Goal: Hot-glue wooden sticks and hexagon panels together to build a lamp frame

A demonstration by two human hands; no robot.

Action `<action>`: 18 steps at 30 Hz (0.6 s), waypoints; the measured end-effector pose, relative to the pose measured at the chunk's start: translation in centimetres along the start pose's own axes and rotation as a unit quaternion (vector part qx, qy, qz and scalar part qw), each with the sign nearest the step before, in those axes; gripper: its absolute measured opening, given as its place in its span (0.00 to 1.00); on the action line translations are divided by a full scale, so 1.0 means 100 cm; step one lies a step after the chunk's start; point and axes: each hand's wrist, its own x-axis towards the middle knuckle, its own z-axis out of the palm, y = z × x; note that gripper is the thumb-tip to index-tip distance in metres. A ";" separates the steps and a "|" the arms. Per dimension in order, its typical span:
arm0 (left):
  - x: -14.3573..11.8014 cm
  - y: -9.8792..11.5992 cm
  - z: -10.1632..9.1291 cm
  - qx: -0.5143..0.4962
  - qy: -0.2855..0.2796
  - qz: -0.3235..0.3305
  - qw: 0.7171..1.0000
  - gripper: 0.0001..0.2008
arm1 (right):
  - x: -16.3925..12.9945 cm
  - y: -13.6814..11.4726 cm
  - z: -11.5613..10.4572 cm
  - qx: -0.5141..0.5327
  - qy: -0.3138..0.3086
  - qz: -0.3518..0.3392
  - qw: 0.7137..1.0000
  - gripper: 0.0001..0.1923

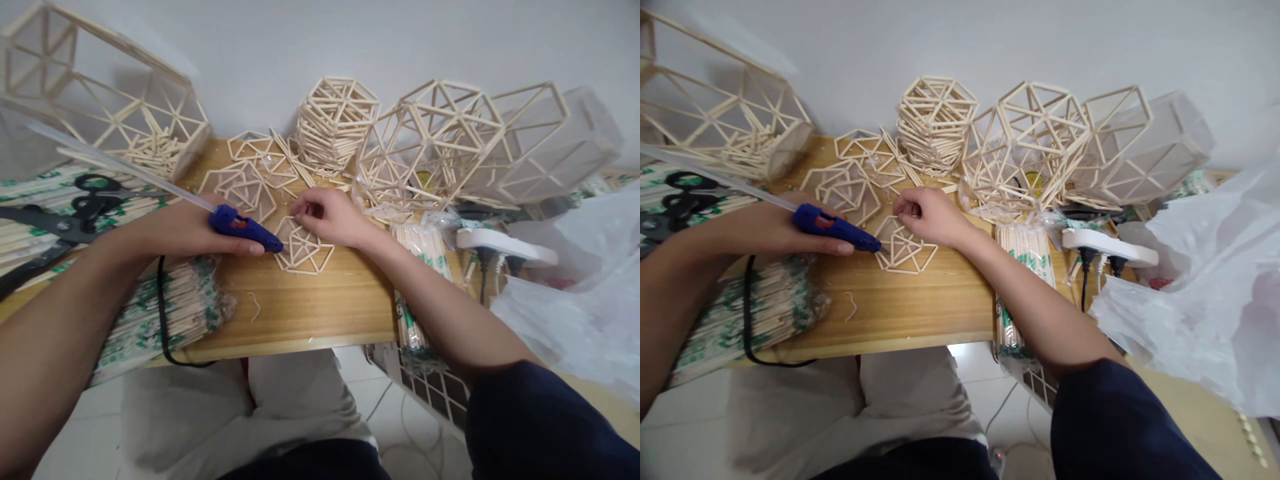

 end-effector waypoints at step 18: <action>0.001 -0.010 -0.008 -0.039 0.212 -0.056 0.975 0.36 | 0.003 0.010 -0.002 0.013 0.054 -0.007 0.998 0.10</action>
